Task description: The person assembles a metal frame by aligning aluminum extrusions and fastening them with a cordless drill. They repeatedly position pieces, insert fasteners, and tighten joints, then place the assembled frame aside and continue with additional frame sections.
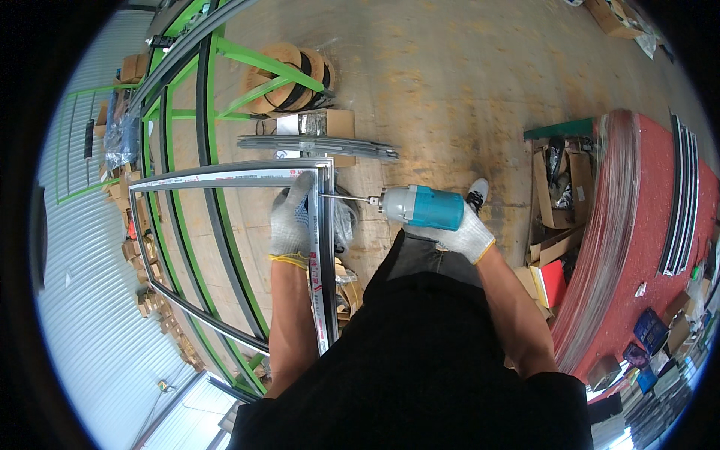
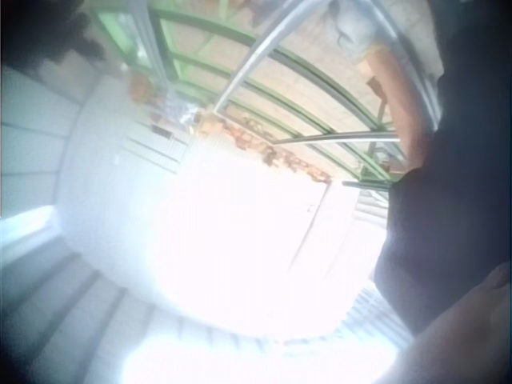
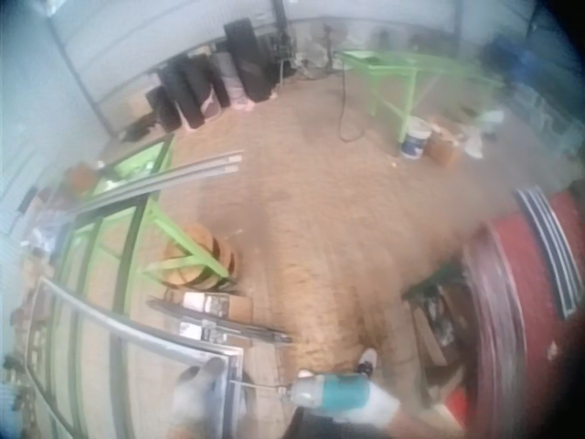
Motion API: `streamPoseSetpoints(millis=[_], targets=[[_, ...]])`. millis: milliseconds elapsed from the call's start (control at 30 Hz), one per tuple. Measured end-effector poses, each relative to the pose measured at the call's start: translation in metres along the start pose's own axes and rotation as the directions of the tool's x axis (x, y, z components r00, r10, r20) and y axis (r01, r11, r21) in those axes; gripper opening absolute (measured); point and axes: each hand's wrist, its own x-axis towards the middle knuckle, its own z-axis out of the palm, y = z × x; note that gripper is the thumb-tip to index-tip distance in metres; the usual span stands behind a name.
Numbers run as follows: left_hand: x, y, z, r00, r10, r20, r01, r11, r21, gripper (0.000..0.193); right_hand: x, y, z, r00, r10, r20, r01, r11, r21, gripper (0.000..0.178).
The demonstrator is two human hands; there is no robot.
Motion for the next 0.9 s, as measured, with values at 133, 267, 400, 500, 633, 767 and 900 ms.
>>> streamPoseSetpoints(millis=[133,267,400,500,633,767,900], targets=[[0.001,0.001,-0.003,0.999,0.012,-0.036,-0.008,0.994,0.113,0.053,0.001,0.001,0.001,0.997,-0.071,-0.008,0.07,0.995,-0.074,0.044],[0.006,0.001,-0.002,0.993,0.054,-0.101,-0.039,0.989,0.145,0.051,-0.006,0.004,0.005,0.995,-0.091,-0.048,0.078,0.971,-0.227,0.04],[0.016,-0.008,-0.008,0.987,-0.013,-0.161,0.001,0.997,-0.074,0.048,-0.022,0.006,-0.008,0.973,-0.208,-0.099,0.162,0.922,-0.351,0.042],[0.014,-0.017,-0.034,0.998,-0.063,-0.028,0.05,0.94,-0.339,0.031,-0.037,0.002,-0.023,0.989,-0.085,-0.121,0.039,0.938,-0.344,0.039],[0.005,-0.025,-0.081,0.988,-0.156,-0.002,0.14,0.89,-0.434,0.026,-0.05,-0.006,-0.035,0.964,0.131,-0.232,-0.163,0.978,-0.126,0.03],[-0.02,-0.025,-0.101,0.994,-0.111,0.008,0.099,0.856,-0.507,0.034,-0.052,-0.011,-0.039,0.94,0.221,-0.26,-0.227,0.974,0.004,0.033],[-0.047,-0.012,-0.105,0.997,-0.006,0.082,0.055,0.792,-0.607,0.035,-0.036,-0.023,-0.046,0.935,0.251,-0.249,-0.25,0.968,0.039,0.029]])
